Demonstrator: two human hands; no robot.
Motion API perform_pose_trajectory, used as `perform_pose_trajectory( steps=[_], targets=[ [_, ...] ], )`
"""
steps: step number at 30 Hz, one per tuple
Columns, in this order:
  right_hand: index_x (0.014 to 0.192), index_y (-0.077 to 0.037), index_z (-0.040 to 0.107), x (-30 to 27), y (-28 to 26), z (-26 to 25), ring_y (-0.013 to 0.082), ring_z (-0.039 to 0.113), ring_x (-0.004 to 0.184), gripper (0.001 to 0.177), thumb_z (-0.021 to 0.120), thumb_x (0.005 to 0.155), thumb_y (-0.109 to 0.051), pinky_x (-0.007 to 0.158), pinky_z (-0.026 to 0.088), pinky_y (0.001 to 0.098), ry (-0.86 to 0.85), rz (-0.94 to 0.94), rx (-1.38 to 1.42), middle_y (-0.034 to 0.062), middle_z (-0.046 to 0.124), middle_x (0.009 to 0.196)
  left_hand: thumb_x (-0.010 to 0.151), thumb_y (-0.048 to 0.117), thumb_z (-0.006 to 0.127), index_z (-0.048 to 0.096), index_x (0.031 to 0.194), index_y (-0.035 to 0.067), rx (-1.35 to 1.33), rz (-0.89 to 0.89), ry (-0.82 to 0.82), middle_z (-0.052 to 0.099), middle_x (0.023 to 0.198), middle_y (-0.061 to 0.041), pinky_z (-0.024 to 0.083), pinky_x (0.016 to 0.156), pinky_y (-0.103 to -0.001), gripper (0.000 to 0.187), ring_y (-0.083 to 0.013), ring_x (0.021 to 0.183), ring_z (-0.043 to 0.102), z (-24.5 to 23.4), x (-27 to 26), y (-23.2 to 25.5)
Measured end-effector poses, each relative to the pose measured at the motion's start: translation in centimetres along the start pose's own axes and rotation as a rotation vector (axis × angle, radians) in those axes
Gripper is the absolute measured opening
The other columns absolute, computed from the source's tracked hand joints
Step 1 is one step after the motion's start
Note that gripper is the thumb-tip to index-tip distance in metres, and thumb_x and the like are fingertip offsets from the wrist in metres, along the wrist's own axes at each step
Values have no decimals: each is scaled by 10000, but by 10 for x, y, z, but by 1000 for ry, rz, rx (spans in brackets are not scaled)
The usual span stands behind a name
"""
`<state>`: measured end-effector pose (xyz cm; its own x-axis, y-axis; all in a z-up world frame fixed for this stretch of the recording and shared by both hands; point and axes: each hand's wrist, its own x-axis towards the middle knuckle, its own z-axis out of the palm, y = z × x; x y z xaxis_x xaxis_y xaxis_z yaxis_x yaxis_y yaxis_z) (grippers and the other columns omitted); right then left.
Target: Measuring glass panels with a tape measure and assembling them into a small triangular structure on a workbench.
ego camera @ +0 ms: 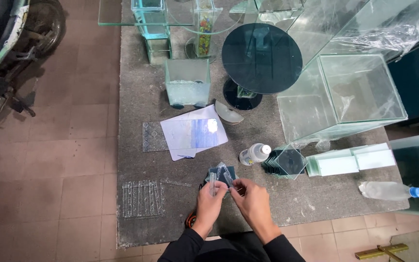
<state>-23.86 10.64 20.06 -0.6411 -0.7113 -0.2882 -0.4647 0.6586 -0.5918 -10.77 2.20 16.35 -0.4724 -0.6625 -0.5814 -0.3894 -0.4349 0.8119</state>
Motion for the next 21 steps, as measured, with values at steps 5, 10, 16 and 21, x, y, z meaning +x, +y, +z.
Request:
perform_pose_trajectory(
  steps=[5, 10, 16, 21],
  targets=[
    [986, -158, 784, 28, 19, 19, 326, 794, 804, 151, 791, 928, -298, 720, 578, 463, 45, -16, -150, 35, 851, 911, 994, 230, 708, 701, 900, 191, -40, 10, 97, 614, 829, 31, 404, 772, -303, 102, -141, 765, 540, -26, 8, -5],
    [1052, -170, 757, 42, 27, 32, 370, 783, 866, 162, 794, 953, -293, 746, 576, 499, -16, 12, -232, 68, 834, 993, 989, 245, 698, 719, 937, 203, 23, -72, 88, 666, 916, 40, 421, 856, -289, 70, -147, 853, 596, -54, 16, -25],
    [1026, -147, 740, 48, 26, 38, 288, 793, 771, 155, 809, 972, -275, 685, 619, 453, -16, -18, -305, 68, 822, 949, 983, 218, 691, 727, 949, 207, 45, -123, 90, 640, 875, 47, 398, 770, -292, 51, -126, 745, 522, -75, 15, -21],
    [1042, -129, 753, 49, 31, 43, 233, 806, 764, 158, 805, 990, -269, 672, 654, 407, -23, -24, -313, 65, 827, 970, 1022, 242, 670, 730, 990, 205, 54, -152, 66, 664, 917, 36, 394, 771, -290, 77, -120, 732, 520, -80, 14, -9]
  ],
)
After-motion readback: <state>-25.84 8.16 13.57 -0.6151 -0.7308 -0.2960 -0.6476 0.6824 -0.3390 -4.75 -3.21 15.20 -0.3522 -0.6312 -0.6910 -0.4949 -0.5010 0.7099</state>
